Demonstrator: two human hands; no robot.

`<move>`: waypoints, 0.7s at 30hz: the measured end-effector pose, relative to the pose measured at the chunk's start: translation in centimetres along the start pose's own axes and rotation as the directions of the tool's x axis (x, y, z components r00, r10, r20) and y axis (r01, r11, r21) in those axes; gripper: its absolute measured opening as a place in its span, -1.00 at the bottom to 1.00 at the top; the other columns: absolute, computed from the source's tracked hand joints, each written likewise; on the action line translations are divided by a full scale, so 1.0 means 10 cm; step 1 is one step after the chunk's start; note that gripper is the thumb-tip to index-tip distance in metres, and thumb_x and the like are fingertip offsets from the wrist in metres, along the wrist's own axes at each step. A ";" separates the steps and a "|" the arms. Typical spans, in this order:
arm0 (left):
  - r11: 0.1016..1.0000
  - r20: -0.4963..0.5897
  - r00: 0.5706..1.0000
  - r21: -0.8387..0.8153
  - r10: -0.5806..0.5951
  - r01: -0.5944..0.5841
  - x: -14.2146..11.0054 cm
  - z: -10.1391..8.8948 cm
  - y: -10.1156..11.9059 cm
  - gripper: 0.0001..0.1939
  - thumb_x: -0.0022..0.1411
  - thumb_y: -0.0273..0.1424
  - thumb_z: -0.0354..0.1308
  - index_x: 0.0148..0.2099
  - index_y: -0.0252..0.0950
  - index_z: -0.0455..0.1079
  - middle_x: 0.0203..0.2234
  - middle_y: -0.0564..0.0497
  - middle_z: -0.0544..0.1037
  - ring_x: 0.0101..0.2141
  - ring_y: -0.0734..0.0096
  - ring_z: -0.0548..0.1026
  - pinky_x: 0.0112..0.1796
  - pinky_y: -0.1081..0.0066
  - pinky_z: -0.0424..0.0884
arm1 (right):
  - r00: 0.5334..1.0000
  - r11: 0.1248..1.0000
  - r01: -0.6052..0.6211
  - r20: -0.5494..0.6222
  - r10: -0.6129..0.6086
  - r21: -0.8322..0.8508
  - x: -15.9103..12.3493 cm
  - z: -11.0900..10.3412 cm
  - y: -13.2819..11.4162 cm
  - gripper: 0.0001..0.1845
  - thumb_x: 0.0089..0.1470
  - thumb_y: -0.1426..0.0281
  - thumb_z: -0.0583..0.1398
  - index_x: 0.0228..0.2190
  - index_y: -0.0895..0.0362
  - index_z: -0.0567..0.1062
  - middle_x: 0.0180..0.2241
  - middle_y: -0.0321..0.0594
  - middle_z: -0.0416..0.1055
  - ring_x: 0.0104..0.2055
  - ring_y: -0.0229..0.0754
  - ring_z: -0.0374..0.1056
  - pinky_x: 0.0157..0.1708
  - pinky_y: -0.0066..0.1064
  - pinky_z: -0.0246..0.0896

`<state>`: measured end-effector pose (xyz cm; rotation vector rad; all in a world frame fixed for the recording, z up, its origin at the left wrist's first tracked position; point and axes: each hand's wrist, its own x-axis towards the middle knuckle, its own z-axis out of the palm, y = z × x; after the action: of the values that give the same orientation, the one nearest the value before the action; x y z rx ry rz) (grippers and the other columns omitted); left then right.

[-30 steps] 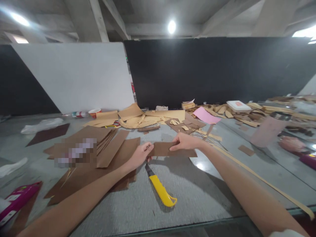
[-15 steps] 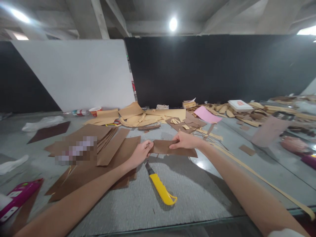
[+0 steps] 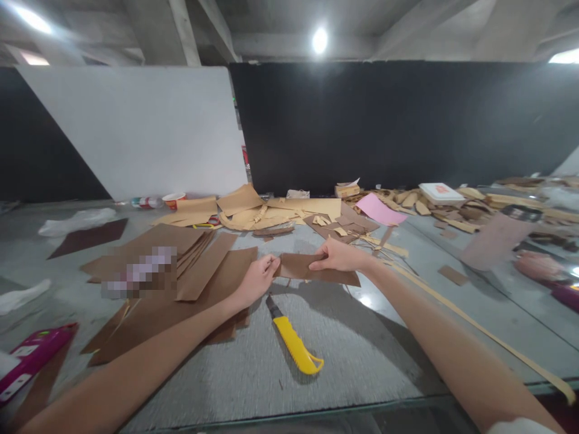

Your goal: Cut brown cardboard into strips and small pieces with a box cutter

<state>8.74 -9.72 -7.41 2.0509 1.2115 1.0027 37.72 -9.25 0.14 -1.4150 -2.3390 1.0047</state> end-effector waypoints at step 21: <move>0.950 -0.063 0.978 -0.259 -0.199 0.176 0.09 -0.12 -0.15 -0.50 0.39 0.14 0.01 -0.27 -0.21 0.26 -0.60 0.16 0.37 -0.62 0.46 0.33 -0.53 0.46 0.19 | 0.993 0.998 -0.043 -0.111 0.038 -0.035 -0.07 -0.13 0.11 -0.33 0.00 -0.26 0.29 -0.54 0.13 0.53 -0.62 -0.35 0.24 -0.55 -0.29 0.08 -0.53 -0.38 -0.14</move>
<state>7.36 -8.18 -7.56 1.6783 1.2285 1.1033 39.47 -8.92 0.48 -1.4975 -2.2699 0.8741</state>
